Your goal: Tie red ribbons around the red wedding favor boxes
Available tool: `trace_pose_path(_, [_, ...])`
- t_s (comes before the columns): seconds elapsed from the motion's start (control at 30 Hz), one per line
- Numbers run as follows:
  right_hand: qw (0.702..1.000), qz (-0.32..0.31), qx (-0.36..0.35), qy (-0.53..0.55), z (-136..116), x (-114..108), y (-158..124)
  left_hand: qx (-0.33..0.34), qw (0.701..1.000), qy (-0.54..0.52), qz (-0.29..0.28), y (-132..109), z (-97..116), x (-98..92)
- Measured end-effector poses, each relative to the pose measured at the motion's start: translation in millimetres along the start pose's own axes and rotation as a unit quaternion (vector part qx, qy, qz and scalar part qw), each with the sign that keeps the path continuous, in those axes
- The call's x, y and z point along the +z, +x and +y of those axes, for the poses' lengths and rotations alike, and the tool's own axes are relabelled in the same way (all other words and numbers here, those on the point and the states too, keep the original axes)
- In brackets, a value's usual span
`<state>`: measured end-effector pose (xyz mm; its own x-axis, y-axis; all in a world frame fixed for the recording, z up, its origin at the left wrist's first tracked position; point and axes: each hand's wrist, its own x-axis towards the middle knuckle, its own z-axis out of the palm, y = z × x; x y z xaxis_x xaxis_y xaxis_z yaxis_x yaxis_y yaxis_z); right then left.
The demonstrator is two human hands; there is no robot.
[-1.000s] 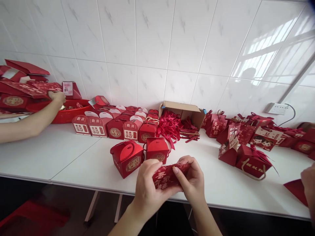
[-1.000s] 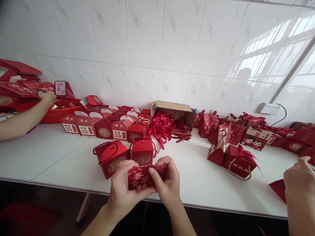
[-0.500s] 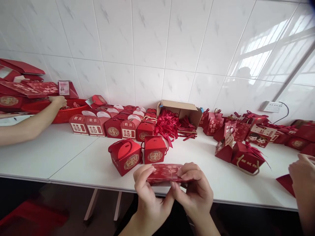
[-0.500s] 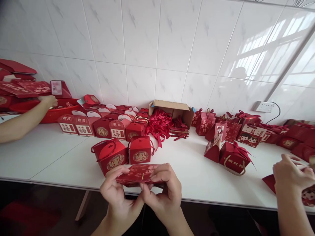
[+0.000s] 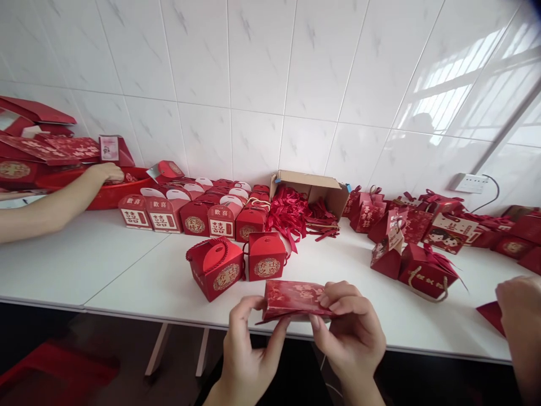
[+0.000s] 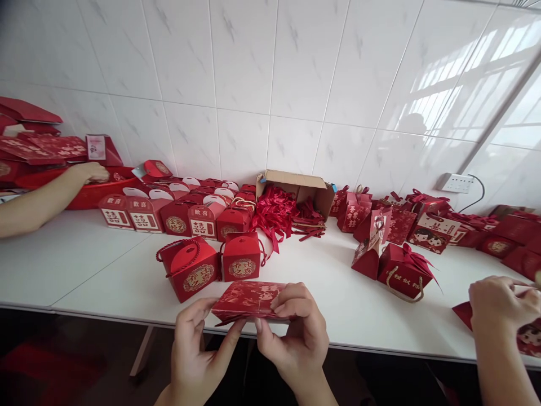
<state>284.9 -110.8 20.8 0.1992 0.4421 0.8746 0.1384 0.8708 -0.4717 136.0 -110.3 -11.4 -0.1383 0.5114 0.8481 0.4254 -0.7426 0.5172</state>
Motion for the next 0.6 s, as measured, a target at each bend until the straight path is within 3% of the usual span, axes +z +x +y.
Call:
trace_pose_path(0.1, [1.0, 0.0, 0.009, -0.003, 2.7, -3.8, 0.3, -0.01, 0.996, 0.002, -0.084, 1.3, -1.6, -13.4])
trace_pose_path(0.23, [1.0, -0.008, 0.016, -0.016, 4.7, -8.1, 0.9, 0.046, 0.987, 0.007, -0.156, 18.1, -2.6, -36.3])
trace_pose_path(0.33, [0.999, -0.031, 0.004, -0.03, 4.7, -10.8, 2.9, 0.085, 0.983, 0.032, -0.163, 33.2, -0.9, -57.0])
trace_pose_path(0.47, [0.992, -0.114, -0.036, -0.048, 2.0, -12.6, 6.6, 0.074, 0.984, -0.005, -0.163, 47.8, 10.3, -84.2])
trace_pose_path(0.6, [0.976, -0.197, -0.087, -0.044, -4.2, -9.8, 5.1, 0.063, 0.988, -0.104, -0.098, 59.3, 28.1, -89.0])
